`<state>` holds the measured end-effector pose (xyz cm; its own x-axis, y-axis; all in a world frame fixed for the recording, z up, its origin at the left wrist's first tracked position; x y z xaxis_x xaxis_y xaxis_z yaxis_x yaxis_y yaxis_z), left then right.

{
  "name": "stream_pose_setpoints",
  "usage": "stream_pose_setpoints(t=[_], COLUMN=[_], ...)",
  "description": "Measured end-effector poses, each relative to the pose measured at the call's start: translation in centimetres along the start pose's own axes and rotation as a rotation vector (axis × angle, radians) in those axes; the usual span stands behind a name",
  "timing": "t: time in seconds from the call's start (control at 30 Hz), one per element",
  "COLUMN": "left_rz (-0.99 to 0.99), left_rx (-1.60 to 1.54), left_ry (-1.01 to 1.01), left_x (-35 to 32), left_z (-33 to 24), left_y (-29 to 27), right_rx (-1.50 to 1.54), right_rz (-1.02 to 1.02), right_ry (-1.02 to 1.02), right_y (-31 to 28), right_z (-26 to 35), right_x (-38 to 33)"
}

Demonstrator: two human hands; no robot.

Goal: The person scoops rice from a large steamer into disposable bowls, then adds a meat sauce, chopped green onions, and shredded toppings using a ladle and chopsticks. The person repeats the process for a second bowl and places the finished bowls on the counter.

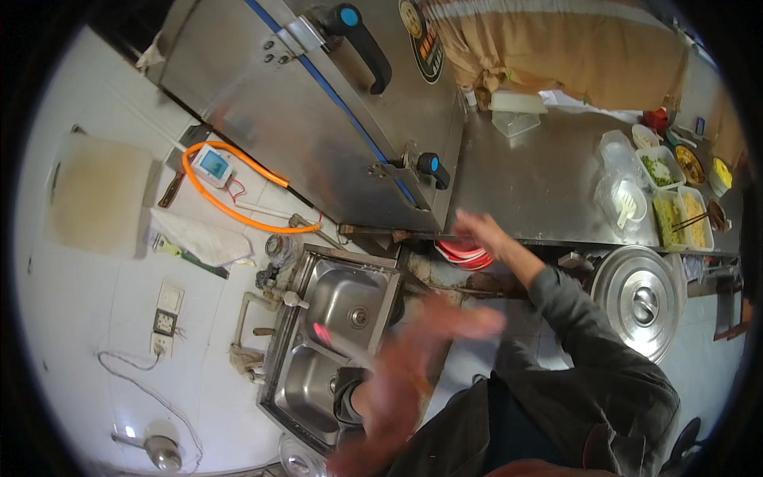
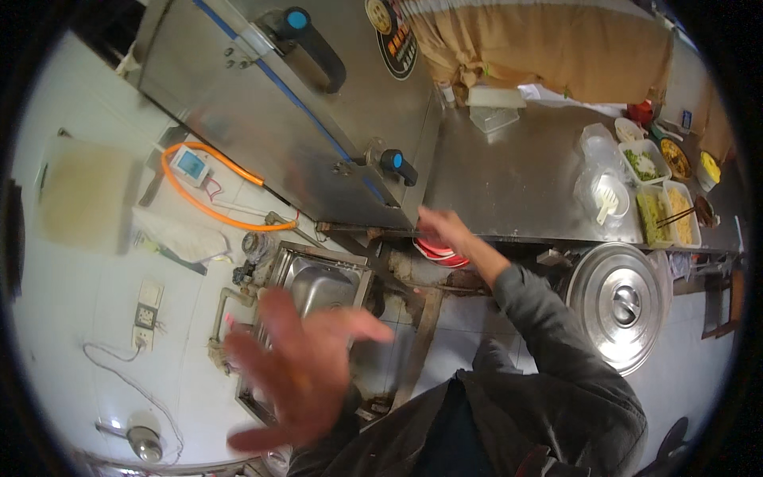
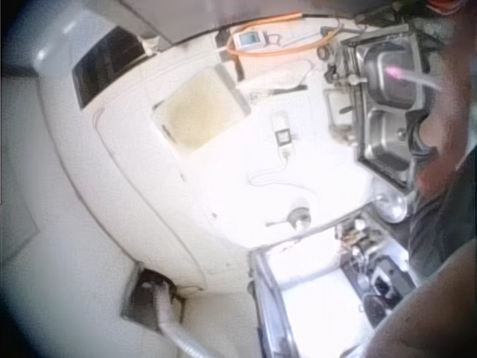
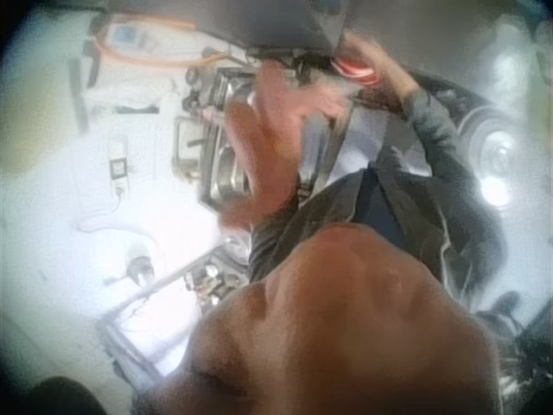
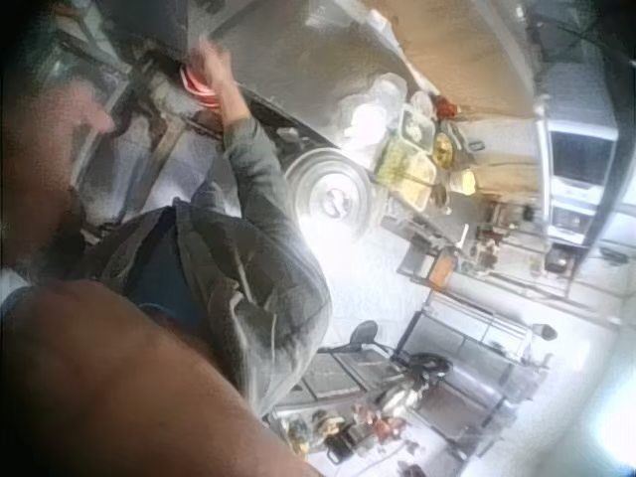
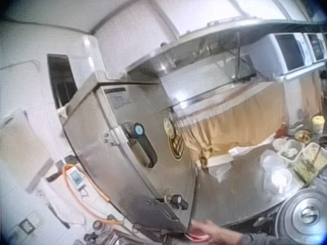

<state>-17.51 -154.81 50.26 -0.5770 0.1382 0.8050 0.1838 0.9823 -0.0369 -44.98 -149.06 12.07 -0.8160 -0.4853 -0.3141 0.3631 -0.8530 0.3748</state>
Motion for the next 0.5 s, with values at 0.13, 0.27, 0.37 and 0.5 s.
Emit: stream_pose_setpoints(t=[0.13,0.27,0.37,0.5], left_rz=[-0.006,-0.400,-0.264,0.422], left_rx=[0.206,0.446,0.473,0.318], left_ry=[-0.440,-0.671,-0.453,-0.412], left_x=[4.8,4.9,5.8,5.0], left_z=[-1.4,0.7,2.7,5.5], left_y=[1.8,2.9,1.4,-4.6], right_rx=[0.534,0.689,0.219,-0.399], right_rz=[0.040,-0.049,-0.067,-0.052], right_ry=[0.349,0.059,-0.412,-0.863], right_y=[4.4,2.5,4.3,10.5], right_z=[3.3,8.0,17.3,22.8], right_x=[10.7,17.2,15.7,9.0])
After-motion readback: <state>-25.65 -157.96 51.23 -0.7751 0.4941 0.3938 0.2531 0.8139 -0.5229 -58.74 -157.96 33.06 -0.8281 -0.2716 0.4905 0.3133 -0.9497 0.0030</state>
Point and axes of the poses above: each hand's wrist, its own x-axis towards the middle knuckle, its own y-axis out of the palm, z = x × y, the point moved 8 cm from there along x, towards the middle knuckle, and after that the axes turned 4 degrees about y, right-handed, at the moved point
